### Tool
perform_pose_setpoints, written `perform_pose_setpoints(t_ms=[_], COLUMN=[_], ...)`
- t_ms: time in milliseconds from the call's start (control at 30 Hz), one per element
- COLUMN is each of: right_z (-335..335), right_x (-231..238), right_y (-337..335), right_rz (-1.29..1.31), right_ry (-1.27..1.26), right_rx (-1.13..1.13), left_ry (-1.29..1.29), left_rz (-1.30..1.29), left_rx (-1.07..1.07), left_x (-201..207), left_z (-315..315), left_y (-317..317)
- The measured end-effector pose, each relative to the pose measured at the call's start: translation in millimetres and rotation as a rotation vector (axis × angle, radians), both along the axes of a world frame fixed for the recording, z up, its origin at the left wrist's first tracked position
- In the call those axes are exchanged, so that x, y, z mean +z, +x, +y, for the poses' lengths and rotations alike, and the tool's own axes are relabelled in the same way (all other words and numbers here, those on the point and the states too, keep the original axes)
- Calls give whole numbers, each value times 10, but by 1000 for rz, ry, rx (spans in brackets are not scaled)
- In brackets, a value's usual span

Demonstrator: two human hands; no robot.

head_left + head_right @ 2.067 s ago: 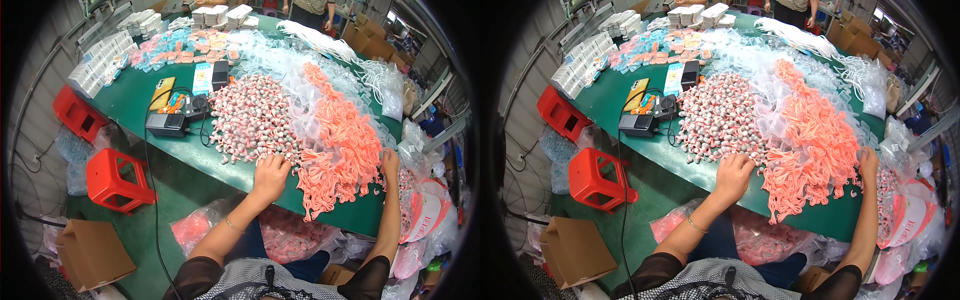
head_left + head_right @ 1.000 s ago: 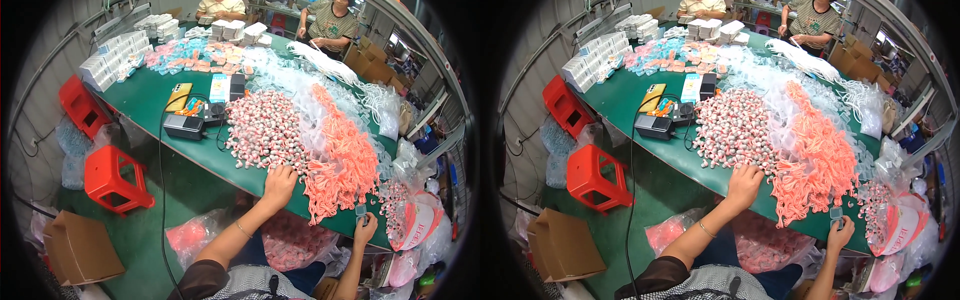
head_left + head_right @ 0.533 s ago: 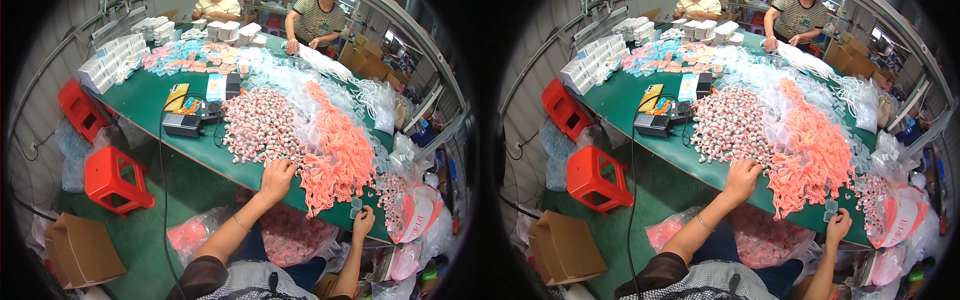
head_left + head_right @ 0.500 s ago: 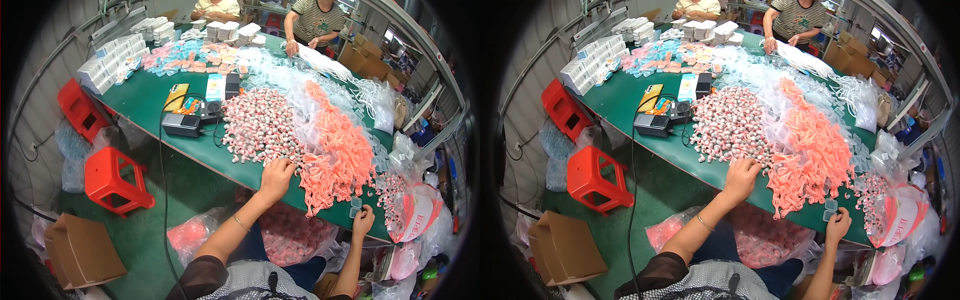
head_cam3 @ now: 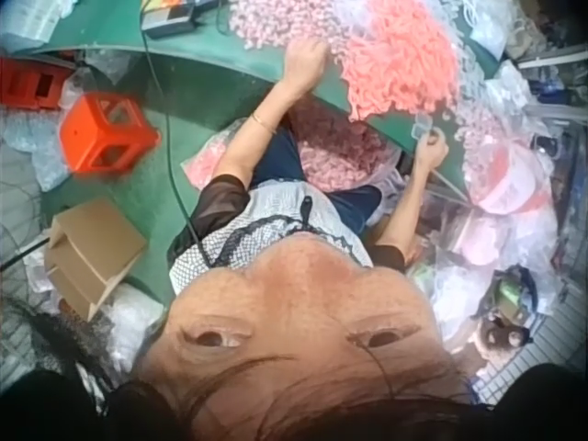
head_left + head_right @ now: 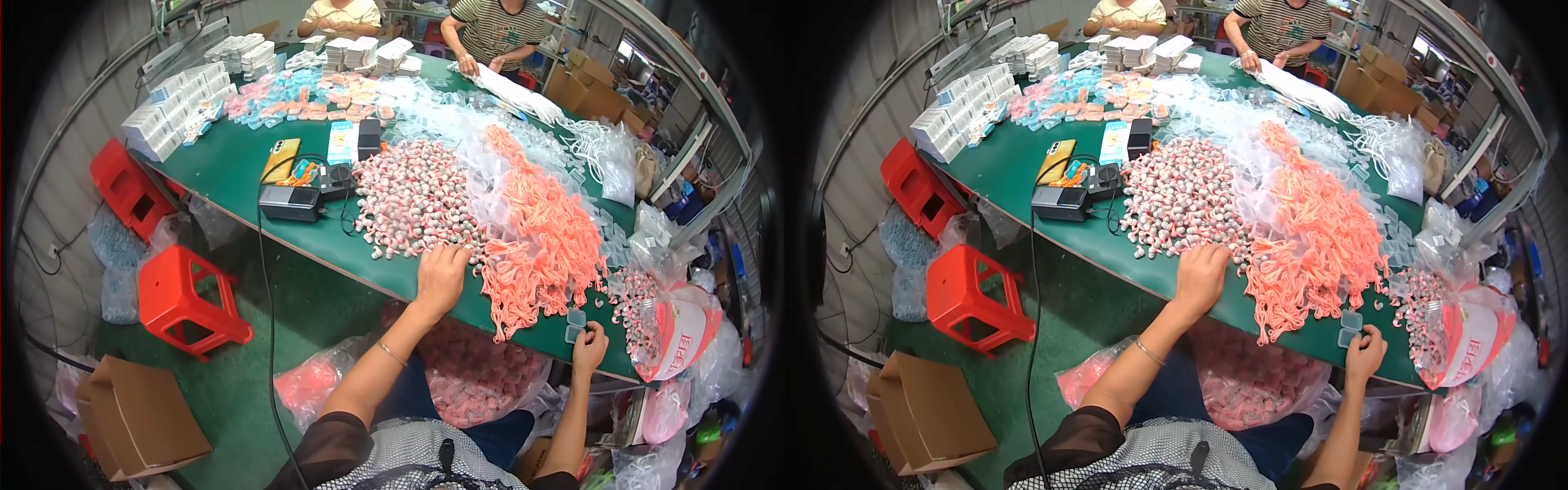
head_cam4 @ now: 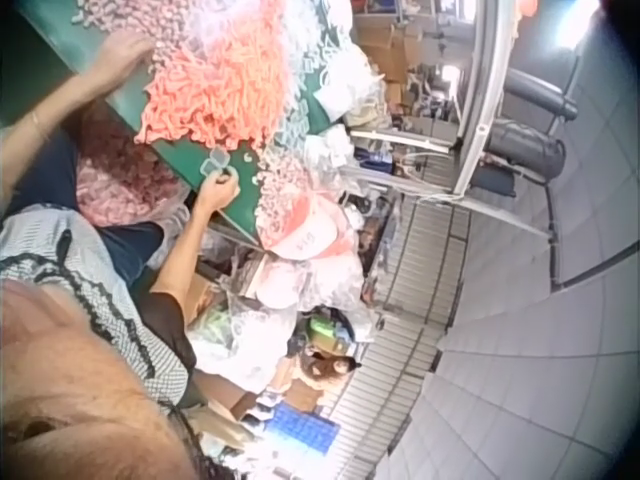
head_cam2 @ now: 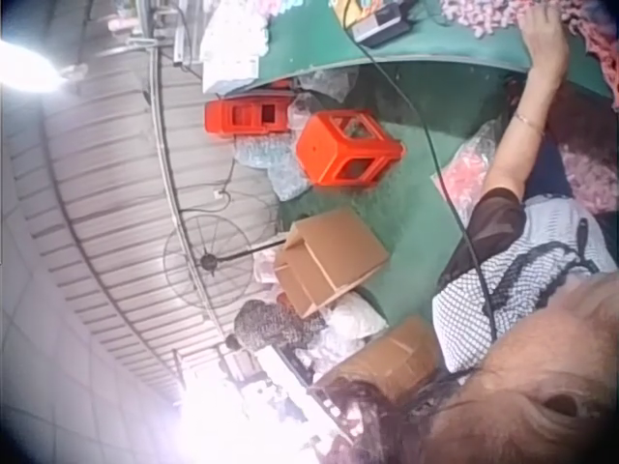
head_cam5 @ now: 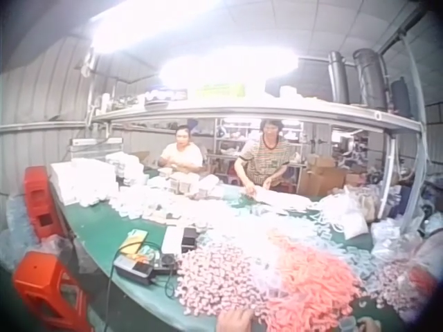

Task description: Placing small pink components into clear plastic hinge-top containers and organizing them into bags or piles.

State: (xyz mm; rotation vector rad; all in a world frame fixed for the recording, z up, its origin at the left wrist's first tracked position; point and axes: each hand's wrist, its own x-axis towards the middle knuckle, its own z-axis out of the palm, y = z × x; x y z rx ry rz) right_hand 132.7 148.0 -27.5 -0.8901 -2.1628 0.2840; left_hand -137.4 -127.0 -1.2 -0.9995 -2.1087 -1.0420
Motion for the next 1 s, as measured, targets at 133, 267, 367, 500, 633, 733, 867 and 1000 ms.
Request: perform_pose_setpoints(t_ms=[133, 267, 367, 500, 633, 733, 867, 1000], right_z=[25, -7, -25, -20, 103, -371, -687, -360], right_x=[-23, -5, -5, -9, 110, 751, 1292, 1042], right_y=[9, 21, 18, 65, 19, -680, -1638, -2270], right_rz=[5, -3, -6, -16, 60, 121, -68, -184], right_ry=[10, 1, -13, -14, 94, 176, 340, 435], right_rx=[2, 0, 4, 7, 33, 230, 642, 500], left_ry=[51, 71, 90, 94, 79, 71, 81, 53], left_rz=[2, -26, -25, -27, -10, -36, -65, -74], left_rx=[19, 8, -3, -12, -27, -31, -33, -55], left_x=[18, 3, -2, -28, -16, 50, -30, -45], left_z=[8, -10, -35, -4, 53, -70, 45, 41], left_y=[-11, -10, -13, -22, -56, -85, -94, -56])
